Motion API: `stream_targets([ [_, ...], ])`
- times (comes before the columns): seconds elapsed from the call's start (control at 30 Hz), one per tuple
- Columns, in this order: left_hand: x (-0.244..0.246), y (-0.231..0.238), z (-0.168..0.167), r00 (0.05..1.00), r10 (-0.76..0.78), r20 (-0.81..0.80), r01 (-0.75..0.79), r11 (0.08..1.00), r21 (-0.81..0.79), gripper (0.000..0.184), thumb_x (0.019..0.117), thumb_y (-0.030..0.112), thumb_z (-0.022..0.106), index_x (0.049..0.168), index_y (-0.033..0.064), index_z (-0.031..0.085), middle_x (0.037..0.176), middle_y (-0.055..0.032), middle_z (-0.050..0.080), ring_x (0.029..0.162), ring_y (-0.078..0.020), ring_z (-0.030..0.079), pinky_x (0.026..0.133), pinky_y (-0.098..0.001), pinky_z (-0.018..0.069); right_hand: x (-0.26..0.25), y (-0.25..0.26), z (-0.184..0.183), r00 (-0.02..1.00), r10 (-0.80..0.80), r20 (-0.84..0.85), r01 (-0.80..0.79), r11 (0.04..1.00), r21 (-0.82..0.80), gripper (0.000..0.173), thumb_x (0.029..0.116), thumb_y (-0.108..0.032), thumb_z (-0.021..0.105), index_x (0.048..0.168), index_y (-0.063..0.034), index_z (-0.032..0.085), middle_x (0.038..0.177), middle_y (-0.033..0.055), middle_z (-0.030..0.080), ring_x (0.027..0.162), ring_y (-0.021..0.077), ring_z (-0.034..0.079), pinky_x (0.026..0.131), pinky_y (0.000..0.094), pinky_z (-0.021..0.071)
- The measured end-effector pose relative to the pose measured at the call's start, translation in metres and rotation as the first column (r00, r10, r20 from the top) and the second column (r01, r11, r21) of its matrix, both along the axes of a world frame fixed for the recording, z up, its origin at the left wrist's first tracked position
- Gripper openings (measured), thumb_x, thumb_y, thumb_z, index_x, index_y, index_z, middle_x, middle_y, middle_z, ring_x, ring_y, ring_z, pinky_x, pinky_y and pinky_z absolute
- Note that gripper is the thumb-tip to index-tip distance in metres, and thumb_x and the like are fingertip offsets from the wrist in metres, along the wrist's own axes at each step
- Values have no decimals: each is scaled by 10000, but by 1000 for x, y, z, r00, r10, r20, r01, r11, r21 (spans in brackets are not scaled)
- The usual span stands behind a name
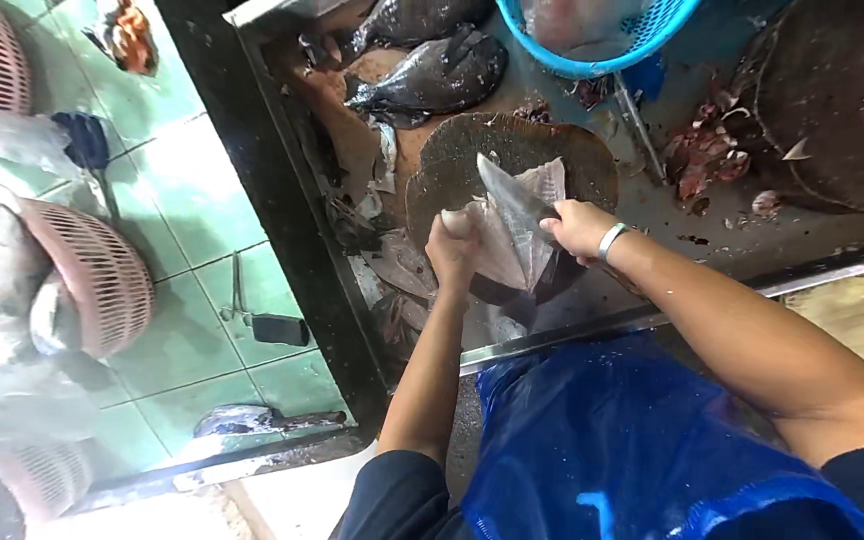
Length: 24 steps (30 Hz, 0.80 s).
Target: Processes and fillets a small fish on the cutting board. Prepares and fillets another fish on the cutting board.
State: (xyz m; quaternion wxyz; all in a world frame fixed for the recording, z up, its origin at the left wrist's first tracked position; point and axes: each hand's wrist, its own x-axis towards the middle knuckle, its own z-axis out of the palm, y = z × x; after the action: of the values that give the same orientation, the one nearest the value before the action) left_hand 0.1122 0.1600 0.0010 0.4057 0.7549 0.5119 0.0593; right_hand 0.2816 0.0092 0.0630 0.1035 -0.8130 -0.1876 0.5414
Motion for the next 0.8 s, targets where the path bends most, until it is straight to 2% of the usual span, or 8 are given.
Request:
stream_targets([
  [0.07, 0, 2, 0, 1000, 4, -29, -5, 1000, -11, 464, 808, 281, 861, 1171, 65, 669, 1073, -110, 742, 1026, -239, 721, 938, -511, 572, 4, -12, 3, 997, -60, -40, 61, 998, 9, 447, 1104, -475, 415, 1313, -98, 534, 803, 173, 603, 536, 275, 602, 499, 446, 543],
  [0.13, 1, 3, 1, 999, 0, -37, -1, 1000, -22, 469, 808, 281, 862, 1176, 66, 665, 1076, -111, 740, 1025, -236, 720, 937, -507, 572, 3, -20, 7, 999, -37, -22, 37, 999, 15, 436, 1103, -476, 417, 1250, -89, 551, 760, 166, 601, 498, 267, 593, 474, 438, 540],
  [0.17, 2, 3, 2, 999, -3, -43, 2, 1000, -26, 467, 811, 284, 862, 1174, 66, 664, 1074, -110, 741, 1021, -237, 721, 935, -509, 571, 2, -22, 10, 1000, -8, -16, 8, 1000, 3, 430, 1103, -472, 415, 1217, -81, 553, 764, 168, 605, 509, 270, 601, 484, 440, 542],
  [0.4, 1, 2, 1, 999, -4, -36, 3, 1000, -19, 456, 811, 296, 860, 1151, 66, 662, 1058, -102, 740, 1011, -227, 719, 929, -501, 568, -1, -32, 5, 986, 169, -7, -169, 984, -54, 421, 1101, -454, 430, 1186, -69, 579, 841, 189, 643, 627, 313, 663, 564, 478, 566],
  [0.57, 1, 3, 3, 998, -32, -53, 32, 999, -1, 496, 822, 328, 847, 1189, 52, 659, 1086, -118, 738, 1040, -259, 714, 951, -522, 559, 7, -36, 10, 979, 201, -20, -202, 978, -58, 395, 1101, -438, 443, 1142, -72, 587, 804, 179, 634, 584, 301, 644, 533, 470, 555],
  [0.73, -3, 1, -1, 999, -41, 14, 42, 999, -10, 456, 827, 297, 848, 1162, 53, 657, 1055, -105, 743, 1016, -224, 720, 938, -490, 569, -9, -14, 16, 980, 200, 22, -197, 976, -91, 431, 1105, -429, 437, 1234, -41, 571, 932, 212, 667, 738, 342, 700, 643, 508, 580],
  [0.8, -6, -1, -2, 995, -32, 99, 34, 999, -24, 460, 818, 262, 855, 1168, 42, 654, 1062, -104, 739, 1018, -204, 716, 948, -467, 568, -17, -10, 20, 972, 223, 74, -215, 972, -97, 424, 1105, -398, 444, 1275, -30, 569, 1057, 243, 691, 953, 410, 713, 792, 594, 569],
])
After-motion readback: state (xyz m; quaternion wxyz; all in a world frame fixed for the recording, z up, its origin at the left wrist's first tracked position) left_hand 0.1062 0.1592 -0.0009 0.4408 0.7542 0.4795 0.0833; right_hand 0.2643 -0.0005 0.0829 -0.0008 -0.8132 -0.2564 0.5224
